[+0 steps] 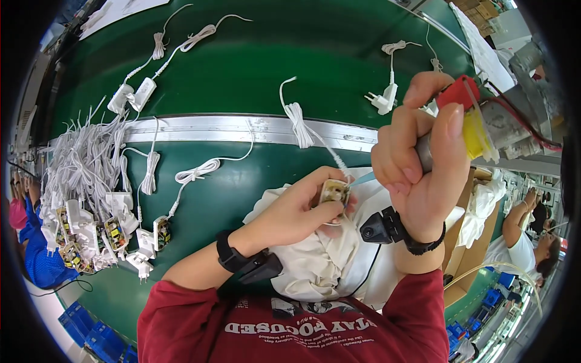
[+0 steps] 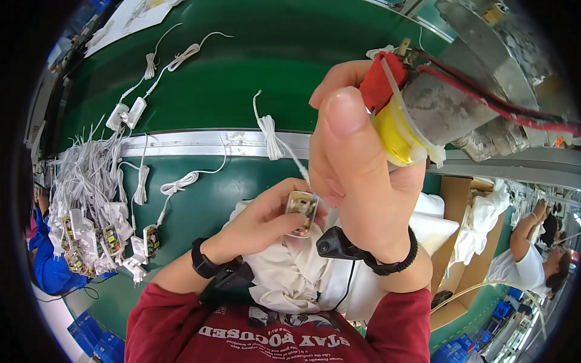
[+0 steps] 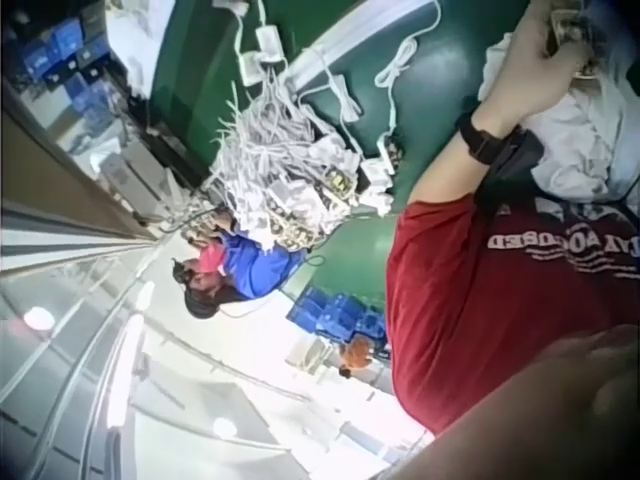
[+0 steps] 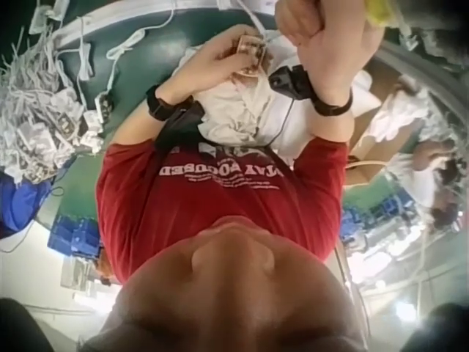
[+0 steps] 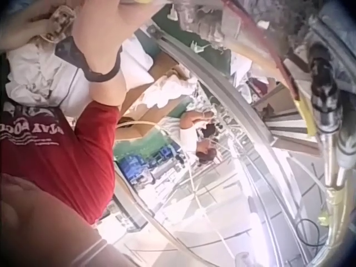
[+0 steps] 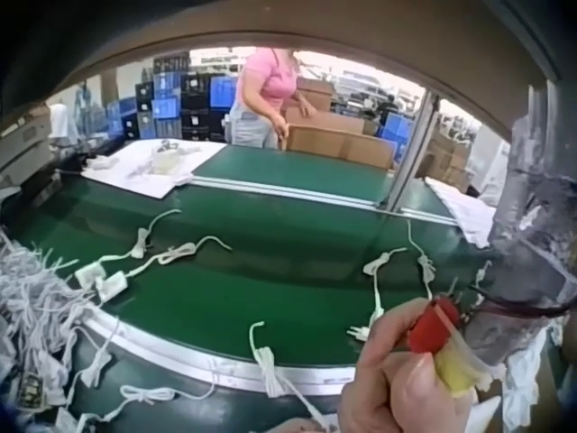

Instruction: The person picks up a power adapter housing, applies glue to the internal circuit board using a dispenser, and places the finished assembly onto the conveyor belt.

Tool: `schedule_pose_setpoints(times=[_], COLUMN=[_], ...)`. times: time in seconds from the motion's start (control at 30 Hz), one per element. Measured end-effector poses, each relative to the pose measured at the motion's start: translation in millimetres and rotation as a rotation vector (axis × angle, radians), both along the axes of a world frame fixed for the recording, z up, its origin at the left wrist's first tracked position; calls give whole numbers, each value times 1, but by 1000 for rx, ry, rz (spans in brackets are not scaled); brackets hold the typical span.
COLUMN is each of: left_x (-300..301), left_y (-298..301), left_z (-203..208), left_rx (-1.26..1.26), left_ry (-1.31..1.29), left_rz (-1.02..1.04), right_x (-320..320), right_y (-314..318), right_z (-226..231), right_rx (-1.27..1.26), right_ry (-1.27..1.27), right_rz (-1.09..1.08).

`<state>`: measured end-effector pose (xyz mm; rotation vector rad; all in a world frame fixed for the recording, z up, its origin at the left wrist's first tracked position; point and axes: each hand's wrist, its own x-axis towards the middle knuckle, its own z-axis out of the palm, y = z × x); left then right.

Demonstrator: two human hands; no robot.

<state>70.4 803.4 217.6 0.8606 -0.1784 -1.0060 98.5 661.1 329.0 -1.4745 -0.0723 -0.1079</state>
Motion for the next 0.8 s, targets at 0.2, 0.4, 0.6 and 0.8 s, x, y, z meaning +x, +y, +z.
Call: schedule_pose_setpoints(times=[0.2, 0.4, 0.6, 0.8], left_x=[1, 1, 1, 0], left_y=[2, 4, 4, 3], left_z=[8, 8, 6, 9], left_rx=[-35, -81, -95, -97], left_ry=[26, 46, 57, 46], left_rz=[-7, -8, 4, 10], right_x=[1, -1, 0, 0], right_y=[2, 9, 8, 5], right_z=[-2, -2, -5, 0], right_rx=[35, 66, -11, 6], right_ry=[-8, 2, 2, -5], right_rz=[20, -57, -47, -53])
